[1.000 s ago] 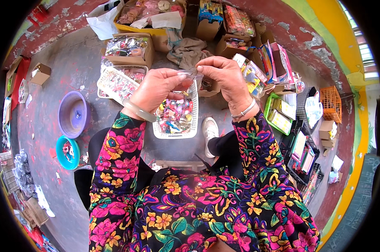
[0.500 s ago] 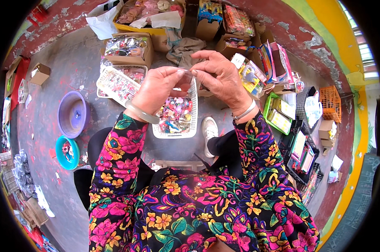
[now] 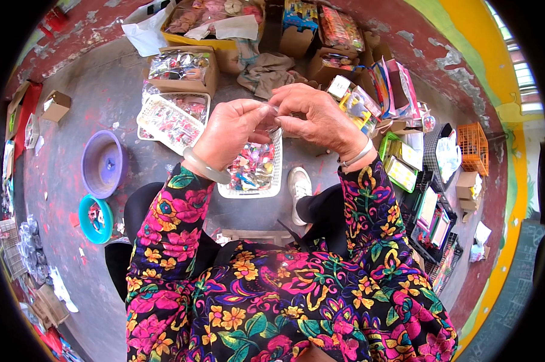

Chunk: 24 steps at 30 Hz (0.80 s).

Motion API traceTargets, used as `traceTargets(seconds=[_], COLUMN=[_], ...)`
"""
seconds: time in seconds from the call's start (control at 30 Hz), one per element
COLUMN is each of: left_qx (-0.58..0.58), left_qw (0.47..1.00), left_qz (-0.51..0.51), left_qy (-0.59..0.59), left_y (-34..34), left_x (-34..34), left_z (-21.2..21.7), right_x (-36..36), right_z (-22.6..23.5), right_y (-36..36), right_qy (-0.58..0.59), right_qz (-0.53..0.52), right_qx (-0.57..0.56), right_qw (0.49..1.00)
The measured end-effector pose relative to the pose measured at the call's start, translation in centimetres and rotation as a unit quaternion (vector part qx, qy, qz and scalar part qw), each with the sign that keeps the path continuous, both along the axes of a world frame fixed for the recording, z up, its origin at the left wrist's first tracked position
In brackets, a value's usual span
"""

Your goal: The person sits on the floor and sorts small colorful craft items from a white basket into small clear plastic bags. They pick up items, place them into bags, and seal the bags one by one.

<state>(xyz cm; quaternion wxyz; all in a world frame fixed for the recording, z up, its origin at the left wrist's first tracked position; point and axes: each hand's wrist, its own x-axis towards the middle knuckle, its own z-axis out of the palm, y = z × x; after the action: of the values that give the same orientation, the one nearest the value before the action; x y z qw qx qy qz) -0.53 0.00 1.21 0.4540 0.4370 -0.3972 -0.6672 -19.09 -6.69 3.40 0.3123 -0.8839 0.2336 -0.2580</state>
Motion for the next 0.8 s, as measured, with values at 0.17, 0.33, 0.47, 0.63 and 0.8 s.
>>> traceTargets(seconds=[0.17,0.33,0.47,0.63,0.8], left_qx=[0.005,-0.003,-0.02,-0.05,-0.049], left_qw=[0.999,0.995,0.986,0.977,0.987], left_qz=[0.027,0.051,0.066,0.054,0.051], left_qy=[0.036,0.08,0.154,0.2,0.147], left_y=[-0.1,-0.2,-0.3,0.1,0.1], left_x=[-0.1,0.0,0.2,0.0,0.0], left_z=[1.0,0.8,0.4,0.9,1.0], right_x=[0.2,1.1,2.0,1.7,1.2], right_z=[-0.5,-0.5,-0.4,0.2,0.3], right_y=[0.3,0.9,1.7,1.5,1.4], right_qy=[-0.099,-0.154,-0.226,-0.298,-0.274], right_qz=[-0.067,-0.127,-0.153,-0.129,-0.1], right_qx=[0.197,0.243,0.262,0.364,0.427], right_qw=[0.973,0.949,0.926,0.873,0.856])
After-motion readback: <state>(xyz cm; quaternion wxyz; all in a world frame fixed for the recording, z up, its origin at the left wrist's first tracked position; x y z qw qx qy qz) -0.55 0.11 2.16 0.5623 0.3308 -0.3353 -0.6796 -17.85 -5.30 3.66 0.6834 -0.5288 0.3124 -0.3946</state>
